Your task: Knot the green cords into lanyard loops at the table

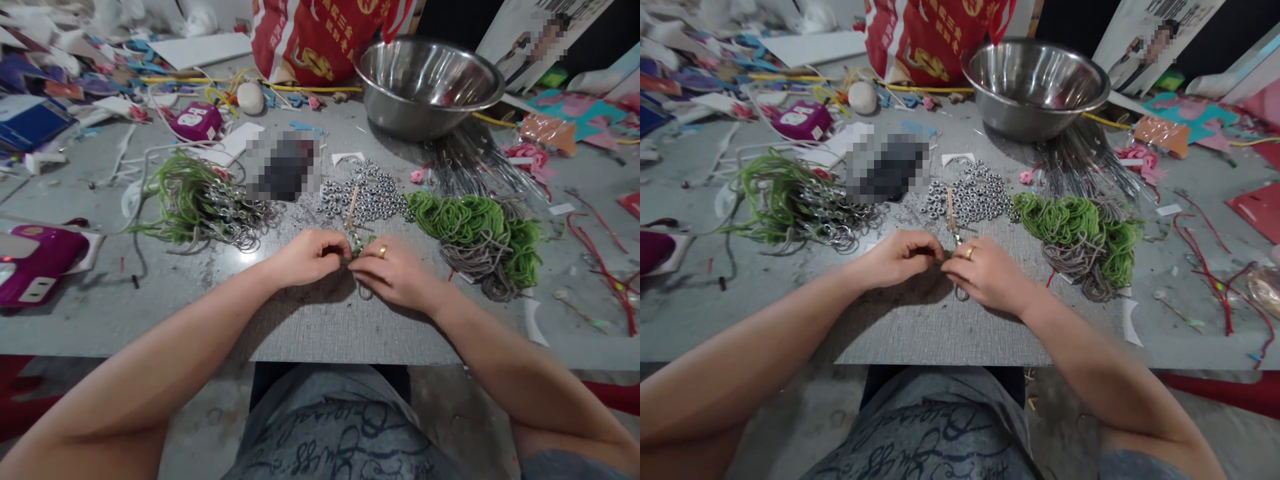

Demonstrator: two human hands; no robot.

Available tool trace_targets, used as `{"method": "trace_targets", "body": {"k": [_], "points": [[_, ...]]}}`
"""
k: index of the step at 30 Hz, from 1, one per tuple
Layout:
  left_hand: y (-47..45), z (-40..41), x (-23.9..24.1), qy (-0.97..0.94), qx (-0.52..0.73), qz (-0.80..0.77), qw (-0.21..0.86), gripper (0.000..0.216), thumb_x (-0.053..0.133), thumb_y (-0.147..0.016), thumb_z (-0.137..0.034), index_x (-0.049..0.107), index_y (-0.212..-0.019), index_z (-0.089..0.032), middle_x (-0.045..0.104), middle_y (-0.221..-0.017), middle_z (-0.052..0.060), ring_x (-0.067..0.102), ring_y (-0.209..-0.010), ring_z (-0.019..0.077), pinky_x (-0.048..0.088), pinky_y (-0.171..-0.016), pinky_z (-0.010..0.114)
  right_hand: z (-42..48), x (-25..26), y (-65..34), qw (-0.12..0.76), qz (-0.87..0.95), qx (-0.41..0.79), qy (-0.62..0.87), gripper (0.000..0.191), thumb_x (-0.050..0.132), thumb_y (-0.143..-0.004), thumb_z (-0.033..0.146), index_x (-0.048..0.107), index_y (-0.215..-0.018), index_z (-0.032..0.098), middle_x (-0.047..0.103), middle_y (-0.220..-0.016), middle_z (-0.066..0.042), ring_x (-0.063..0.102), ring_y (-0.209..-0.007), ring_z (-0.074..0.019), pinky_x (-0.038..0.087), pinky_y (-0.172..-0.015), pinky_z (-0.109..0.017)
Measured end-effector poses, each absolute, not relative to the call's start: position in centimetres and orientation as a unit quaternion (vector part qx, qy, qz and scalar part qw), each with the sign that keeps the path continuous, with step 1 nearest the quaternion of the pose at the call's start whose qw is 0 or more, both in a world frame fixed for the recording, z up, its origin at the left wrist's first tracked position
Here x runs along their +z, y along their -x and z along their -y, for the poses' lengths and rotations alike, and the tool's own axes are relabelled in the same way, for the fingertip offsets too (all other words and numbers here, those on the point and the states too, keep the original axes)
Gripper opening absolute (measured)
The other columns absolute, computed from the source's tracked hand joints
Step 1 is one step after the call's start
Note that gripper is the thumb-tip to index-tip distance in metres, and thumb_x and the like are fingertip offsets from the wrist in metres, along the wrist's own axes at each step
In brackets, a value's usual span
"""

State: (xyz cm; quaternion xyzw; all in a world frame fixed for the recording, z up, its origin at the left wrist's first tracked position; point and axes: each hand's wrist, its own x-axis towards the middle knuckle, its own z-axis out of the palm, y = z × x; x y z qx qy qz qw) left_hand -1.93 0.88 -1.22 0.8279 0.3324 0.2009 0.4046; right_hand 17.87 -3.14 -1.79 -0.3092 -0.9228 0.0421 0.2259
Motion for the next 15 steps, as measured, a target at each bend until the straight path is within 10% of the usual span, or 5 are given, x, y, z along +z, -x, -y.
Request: {"method": "trace_targets", "body": {"k": [9,15], "points": [[1.5,-0.8,-1.5,-0.813,0.216,-0.323,0.433,0.018,0.043,-0.071,-0.008,0.059,-0.075,-0.015,0.061,-0.071,-0.002,0.056,-0.068,0.0083,0.044,-0.065,0.021,4.5,-2.5,-15.2,0.102,0.943,0.006,0.317,0.023,0.042,-0.090,0.016,0.061,-0.078,0.015,0.062,-0.074,-0.006,0.052,-0.072,-0.0174,0.031,-0.064,-0.032],[1.4,-1.0,-1.6,-0.808,0.234,-0.334,0.425,0.021,0.046,-0.072,-0.008,0.062,-0.084,-0.015,0.060,-0.078,0.000,0.056,-0.074,0.0096,0.046,-0.069,0.023,3.5,-2.1,-16.6,0.261,0.819,0.238,0.453,0.016,0.040,-0.090,0.024,0.051,-0.079,0.020,0.058,-0.072,-0.002,0.050,-0.066,-0.0144,0.036,-0.063,-0.029]]}}
